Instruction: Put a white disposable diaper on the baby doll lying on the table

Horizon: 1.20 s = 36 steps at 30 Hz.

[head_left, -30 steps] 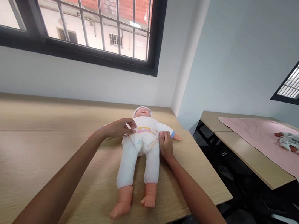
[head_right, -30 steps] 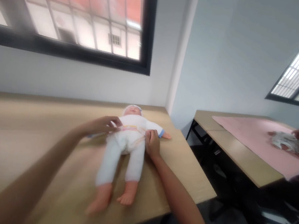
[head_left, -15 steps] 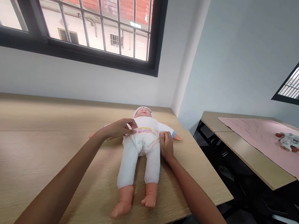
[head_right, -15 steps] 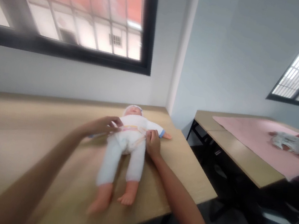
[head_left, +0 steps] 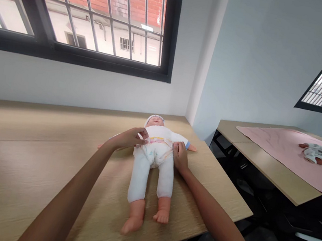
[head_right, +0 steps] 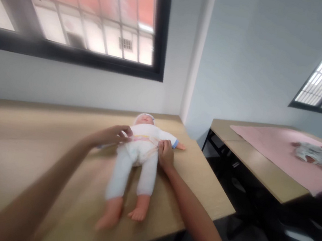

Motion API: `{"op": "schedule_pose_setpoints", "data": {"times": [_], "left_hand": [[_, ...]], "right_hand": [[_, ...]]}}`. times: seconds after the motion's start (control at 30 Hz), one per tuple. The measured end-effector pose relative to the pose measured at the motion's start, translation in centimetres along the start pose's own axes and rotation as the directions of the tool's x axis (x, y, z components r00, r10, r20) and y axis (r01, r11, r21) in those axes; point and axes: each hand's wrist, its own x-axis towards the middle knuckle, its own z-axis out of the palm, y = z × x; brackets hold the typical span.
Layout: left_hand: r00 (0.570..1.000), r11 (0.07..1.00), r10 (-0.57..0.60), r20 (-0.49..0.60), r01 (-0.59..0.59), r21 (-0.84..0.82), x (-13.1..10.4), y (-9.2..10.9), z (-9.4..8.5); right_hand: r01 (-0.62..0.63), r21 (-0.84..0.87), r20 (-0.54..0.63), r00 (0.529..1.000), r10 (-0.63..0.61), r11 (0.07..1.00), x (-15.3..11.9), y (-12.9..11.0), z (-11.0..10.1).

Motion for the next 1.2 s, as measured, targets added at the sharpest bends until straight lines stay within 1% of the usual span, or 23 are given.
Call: {"op": "schedule_pose_setpoints", "data": {"times": [0.3, 0.43, 0.67, 0.8, 0.93, 1.2], "left_hand": [[1.000, 0.999, 0.017, 0.023, -0.016, -0.049, -0.26, 0.00, 0.00], [1.000, 0.997, 0.024, 0.005, -0.023, -0.069, -0.28, 0.09, 0.03], [0.997, 0.999, 0.019, -0.074, -0.022, -0.045, -0.05, 0.13, 0.00], [0.997, 0.999, 0.023, -0.076, -0.026, -0.037, -0.05, 0.12, -0.21], [0.997, 0.997, 0.036, -0.068, -0.041, -0.063, -0.14, 0.23, -0.42], [0.996, 0.997, 0.023, -0.090, -0.029, -0.068, -0.23, 0.52, -0.51]], "right_hand": [[0.010, -0.012, 0.001, 1.000, -0.010, 1.000, 0.06, 0.11, 0.03], [0.007, -0.012, -0.003, 1.000, -0.007, 1.000, 0.04, 0.11, 0.03], [0.002, 0.002, 0.004, 1.000, -0.002, 1.000, -0.02, 0.14, 0.01], [0.001, 0.007, 0.003, 1.000, -0.002, 1.000, -0.04, 0.20, 0.03], [0.004, 0.005, 0.005, 1.000, -0.004, 1.000, -0.03, 0.32, 0.10], [0.003, 0.005, 0.003, 1.000, -0.003, 1.000, 0.01, 0.58, 0.23]]}}
